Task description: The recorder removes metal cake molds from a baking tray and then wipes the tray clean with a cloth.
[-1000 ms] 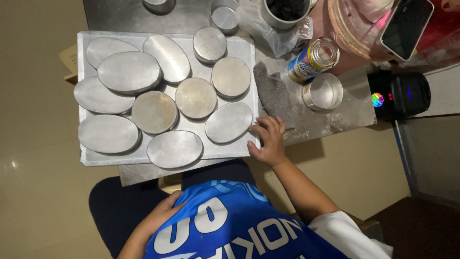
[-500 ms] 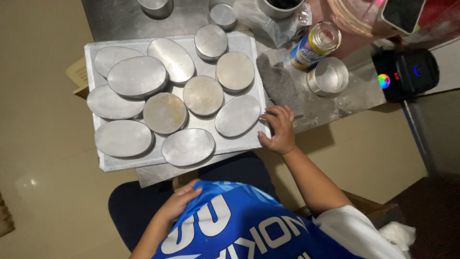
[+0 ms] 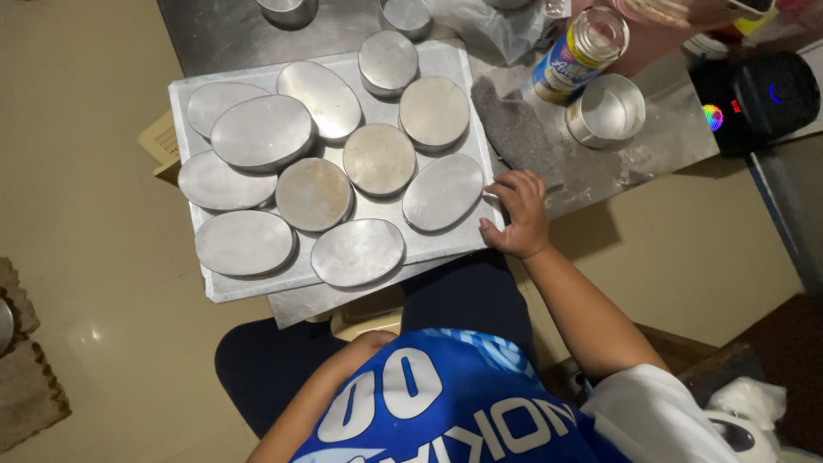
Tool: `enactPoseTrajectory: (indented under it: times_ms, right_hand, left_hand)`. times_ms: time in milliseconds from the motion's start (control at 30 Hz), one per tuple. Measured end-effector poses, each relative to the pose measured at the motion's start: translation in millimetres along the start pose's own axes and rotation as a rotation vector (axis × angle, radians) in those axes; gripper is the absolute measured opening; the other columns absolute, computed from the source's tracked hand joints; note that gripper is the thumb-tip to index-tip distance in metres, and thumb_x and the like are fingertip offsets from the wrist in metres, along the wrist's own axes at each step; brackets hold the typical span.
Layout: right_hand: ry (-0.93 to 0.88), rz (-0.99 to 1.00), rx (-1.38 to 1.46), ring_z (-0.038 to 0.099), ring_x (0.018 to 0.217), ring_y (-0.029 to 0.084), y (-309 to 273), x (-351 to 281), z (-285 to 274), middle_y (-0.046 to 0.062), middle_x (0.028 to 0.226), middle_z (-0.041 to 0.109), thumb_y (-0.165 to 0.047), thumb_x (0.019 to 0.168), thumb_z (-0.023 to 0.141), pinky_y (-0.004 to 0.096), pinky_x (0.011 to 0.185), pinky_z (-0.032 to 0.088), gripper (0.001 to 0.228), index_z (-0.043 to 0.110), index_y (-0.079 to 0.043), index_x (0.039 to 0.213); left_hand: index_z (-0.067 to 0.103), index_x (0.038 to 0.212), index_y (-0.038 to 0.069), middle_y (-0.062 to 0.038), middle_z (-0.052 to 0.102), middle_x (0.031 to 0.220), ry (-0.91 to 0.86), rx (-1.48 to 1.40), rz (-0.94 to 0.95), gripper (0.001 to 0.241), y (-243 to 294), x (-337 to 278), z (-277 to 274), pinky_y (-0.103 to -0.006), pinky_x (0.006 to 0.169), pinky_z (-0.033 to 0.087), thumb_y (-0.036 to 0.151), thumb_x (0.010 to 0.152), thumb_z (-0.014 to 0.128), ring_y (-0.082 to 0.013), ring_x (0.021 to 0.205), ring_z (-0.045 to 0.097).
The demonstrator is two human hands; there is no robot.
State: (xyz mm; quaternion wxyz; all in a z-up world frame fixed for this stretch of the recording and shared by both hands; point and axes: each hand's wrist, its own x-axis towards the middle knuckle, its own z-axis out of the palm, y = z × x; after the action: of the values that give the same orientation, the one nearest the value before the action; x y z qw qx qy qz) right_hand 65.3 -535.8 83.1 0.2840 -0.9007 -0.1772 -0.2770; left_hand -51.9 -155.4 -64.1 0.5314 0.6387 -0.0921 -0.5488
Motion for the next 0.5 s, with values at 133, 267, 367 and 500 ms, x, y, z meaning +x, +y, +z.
enactPoseTrajectory:
  times_ms: [133,267,367,500]
  right_hand:
    - [0.005,0.044,-0.039,0.056,0.123,0.037,-0.5,-4.1,0.6,0.015,0.124,0.06,-0.039,0.08,0.075,0.056,0.113,0.038,0.049,0.066,-0.011,0.118]
    - [0.037,0.032,-0.004,0.055,0.123,0.039,2.3,-4.7,-1.9,0.016,0.126,0.06,-0.038,0.081,0.076,0.053,0.11,0.04,0.05,0.066,-0.009,0.12]
    - [0.042,0.055,0.053,0.054,0.124,0.04,1.2,-5.1,-0.8,0.016,0.127,0.06,-0.034,0.081,0.076,0.051,0.111,0.042,0.047,0.066,-0.01,0.12]
    - [0.018,0.082,0.091,0.054,0.124,0.039,5.9,-6.4,0.3,0.017,0.127,0.059,-0.032,0.082,0.076,0.051,0.11,0.042,0.047,0.064,-0.008,0.121]
  left_hand:
    - [0.078,0.107,0.003,-0.01,0.08,0.101,-0.118,0.103,-0.103,0.028,16.6,5.0,1.3,-0.0331,0.084,0.057,0.021,0.093,0.061,-0.0188,0.091,0.073]
    - [0.078,0.108,0.004,-0.007,0.078,0.101,-0.087,0.388,-0.009,0.026,72.8,14.1,-2.6,-0.0314,0.086,0.055,0.021,0.091,0.067,-0.016,0.091,0.073]
    - [0.078,0.102,0.001,-0.01,0.08,0.096,0.024,0.35,0.005,0.025,76.2,21.7,-1.7,-0.0339,0.08,0.058,0.021,0.092,0.067,-0.0186,0.085,0.073]
    - [0.074,0.104,0.002,-0.006,0.075,0.092,0.105,-0.037,0.077,0.019,52.9,10.4,2.8,-0.0296,0.074,0.057,0.017,0.093,0.068,-0.0144,0.082,0.068]
